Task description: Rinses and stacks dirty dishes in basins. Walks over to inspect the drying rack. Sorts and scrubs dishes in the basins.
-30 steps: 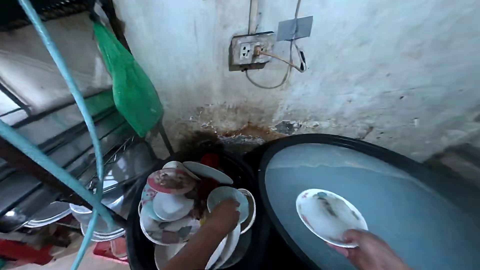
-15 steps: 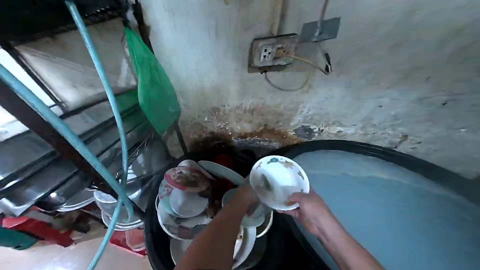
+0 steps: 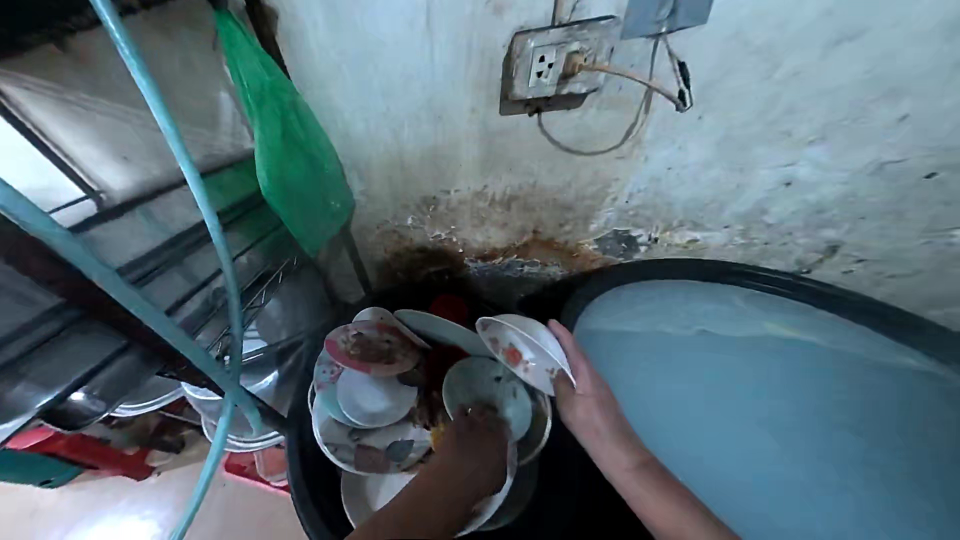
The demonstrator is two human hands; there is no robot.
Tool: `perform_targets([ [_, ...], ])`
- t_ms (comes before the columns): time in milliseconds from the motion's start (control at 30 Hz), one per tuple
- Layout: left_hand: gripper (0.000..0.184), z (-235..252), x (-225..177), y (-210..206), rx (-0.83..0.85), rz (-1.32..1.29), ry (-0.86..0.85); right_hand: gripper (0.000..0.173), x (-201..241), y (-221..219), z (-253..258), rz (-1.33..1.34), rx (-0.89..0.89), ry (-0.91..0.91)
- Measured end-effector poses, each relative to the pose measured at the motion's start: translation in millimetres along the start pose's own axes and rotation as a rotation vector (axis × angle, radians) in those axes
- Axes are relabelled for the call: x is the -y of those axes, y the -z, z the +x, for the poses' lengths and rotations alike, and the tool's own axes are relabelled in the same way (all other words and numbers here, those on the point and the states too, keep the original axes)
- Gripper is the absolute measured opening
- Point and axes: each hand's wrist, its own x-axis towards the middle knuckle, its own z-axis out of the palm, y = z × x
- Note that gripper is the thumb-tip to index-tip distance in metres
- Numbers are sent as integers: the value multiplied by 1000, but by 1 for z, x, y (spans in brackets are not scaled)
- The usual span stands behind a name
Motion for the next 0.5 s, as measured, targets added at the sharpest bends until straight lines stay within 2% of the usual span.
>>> perform_targets([
  [67,49,2,5,-9,-47,32,-34,61,-21,17,-2,-67,-112,156],
  [133,42,2,7,-7,-56,60,-49,65,-48,47,-11,-145,-171,171],
  [200,35,-3,6,4,-72,53,-69,69,-79,83,-26,-234,-182,113],
  [333,32,-9,20,43,-293,-142,29,68,-124,141,-65,-354,-165,-37],
  [433,31,-21,40,82,-424,-433,140,62,-144,155,-83,-339,-149,-126],
  [500,28,-43,44,97,-427,-356,101,63,-154,153,-92,-216,-166,-224],
])
